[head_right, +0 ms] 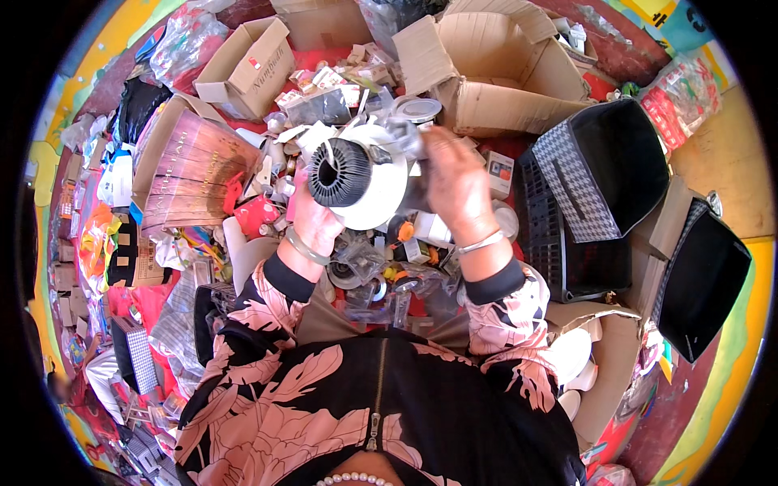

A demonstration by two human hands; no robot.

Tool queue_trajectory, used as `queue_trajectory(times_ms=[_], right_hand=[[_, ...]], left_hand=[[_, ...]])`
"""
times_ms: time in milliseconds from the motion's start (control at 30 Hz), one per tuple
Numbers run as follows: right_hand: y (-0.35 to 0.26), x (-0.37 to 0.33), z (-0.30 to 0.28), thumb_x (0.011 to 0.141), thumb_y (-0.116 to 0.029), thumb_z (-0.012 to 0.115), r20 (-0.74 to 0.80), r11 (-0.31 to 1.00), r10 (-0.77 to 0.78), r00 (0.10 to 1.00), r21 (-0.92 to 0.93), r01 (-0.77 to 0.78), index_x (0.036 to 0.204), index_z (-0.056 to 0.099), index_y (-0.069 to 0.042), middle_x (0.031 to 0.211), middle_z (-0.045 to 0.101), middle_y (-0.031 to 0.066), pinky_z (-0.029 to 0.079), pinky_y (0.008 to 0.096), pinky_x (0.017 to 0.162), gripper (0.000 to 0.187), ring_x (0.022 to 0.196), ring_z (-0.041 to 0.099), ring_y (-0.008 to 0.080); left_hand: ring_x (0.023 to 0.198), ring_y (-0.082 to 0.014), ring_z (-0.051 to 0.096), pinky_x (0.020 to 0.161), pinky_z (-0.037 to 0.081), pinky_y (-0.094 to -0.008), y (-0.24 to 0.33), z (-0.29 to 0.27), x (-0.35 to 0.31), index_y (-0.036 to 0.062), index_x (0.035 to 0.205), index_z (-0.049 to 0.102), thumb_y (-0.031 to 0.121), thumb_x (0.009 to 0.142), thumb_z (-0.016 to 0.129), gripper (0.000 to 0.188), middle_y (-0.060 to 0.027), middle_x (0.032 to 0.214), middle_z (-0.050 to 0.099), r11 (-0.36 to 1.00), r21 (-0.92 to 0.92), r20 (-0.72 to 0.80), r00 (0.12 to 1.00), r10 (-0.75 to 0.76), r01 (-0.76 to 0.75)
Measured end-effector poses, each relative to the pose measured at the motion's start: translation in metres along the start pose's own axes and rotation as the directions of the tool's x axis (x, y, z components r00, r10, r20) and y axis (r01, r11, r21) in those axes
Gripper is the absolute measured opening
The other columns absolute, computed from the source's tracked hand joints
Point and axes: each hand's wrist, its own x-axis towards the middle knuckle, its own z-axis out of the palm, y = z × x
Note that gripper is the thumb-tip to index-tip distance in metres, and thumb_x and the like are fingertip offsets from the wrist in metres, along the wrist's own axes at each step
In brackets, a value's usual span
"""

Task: The person sits on the floor and cleans white lamp parts using a grey cloth. They wipe the exterior and interior surfaces of the lamp shades and the fan-like internal components, handling the items one at a time and placing them into a cardboard box.

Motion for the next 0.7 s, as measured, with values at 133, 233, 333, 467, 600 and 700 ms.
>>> queue_trajectory(times_ms=[133,233,333,467,600,700], right_hand=[[0.02,0.003,-0.017,0.083,-0.002,0.054,-0.079,0.832,0.451,0.889,0.397,-0.387,0.098,0.062,0.0,0.099,0.063,0.0096,0.048,0.0272,0.077,0.017,0.085,0.06,0.0175],[-0.006,0.005,-0.025,0.087,-0.003,0.056,0.072,0.458,0.616,0.785,0.777,-0.431,0.098,0.062,0.002,0.092,0.063,0.0023,0.045,0.0199,0.075,0.014,0.083,0.056,0.0065],[-0.032,0.002,-0.017,0.083,0.0,0.06,0.053,0.567,0.507,0.86,0.73,-0.38,0.1,0.064,0.0,0.093,0.063,0.002,0.046,0.0214,0.075,0.018,0.083,0.057,0.007],[-0.066,0.001,-0.001,0.073,-0.002,0.065,-0.036,0.982,0.08,0.996,0.177,-0.072,0.098,0.067,-0.008,0.083,0.063,0.0093,0.05,0.0283,0.063,0.025,0.07,0.062,0.0206],[-0.066,-0.005,0.008,0.073,0.001,0.062,-0.02,0.993,-0.019,1.0,0.12,0.021,0.1,0.066,-0.003,0.081,0.061,0.0119,0.049,0.0297,0.062,0.027,0.069,0.061,0.0242],[-0.066,-0.006,0.008,0.073,0.0,0.062,-0.009,0.987,-0.021,1.0,0.158,0.022,0.101,0.065,-0.003,0.08,0.061,0.012,0.049,0.0312,0.061,0.028,0.069,0.061,0.0259]], left_hand=[[0.087,-0.022,0.062,0.079,0.052,-0.0334,0.013,0.008,0.0,-0.0056,0.101,0.055,0.008,0.089,0.047,0.02,-0.015,0.099,0.062,0.998,-0.062,0.01,1.0,0.024,-0.023],[0.087,-0.0216,0.062,0.08,0.052,-0.0332,0.015,0.006,0.0,-0.0055,0.102,0.055,0.008,0.09,0.047,0.02,-0.0147,0.098,0.062,0.997,-0.011,-0.016,0.997,0.075,-0.076],[0.089,-0.0229,0.062,0.082,0.051,-0.0341,0.013,0.007,-0.002,-0.0062,0.103,0.055,0.006,0.09,0.045,0.021,-0.0149,0.1,0.061,0.99,0.016,-0.005,0.99,0.138,-0.138],[0.093,-0.0235,0.061,0.084,0.05,-0.036,0.008,0.021,-0.005,-0.0053,0.111,0.052,0.012,0.093,0.041,0.027,-0.0152,0.104,0.06,0.979,0.05,-0.012,0.98,0.199,-0.198],[0.095,-0.022,0.06,0.085,0.05,-0.0353,0.012,0.026,-0.007,-0.0029,0.115,0.05,0.023,0.097,0.036,0.034,-0.0129,0.105,0.06,0.978,0.052,0.049,0.979,0.199,-0.202],[0.091,-0.0198,0.061,0.082,0.051,-0.0337,0.015,0.02,-0.002,-0.0015,0.112,0.051,0.021,0.097,0.039,0.03,-0.0116,0.103,0.061,0.969,0.082,0.008,0.972,0.234,-0.233]])
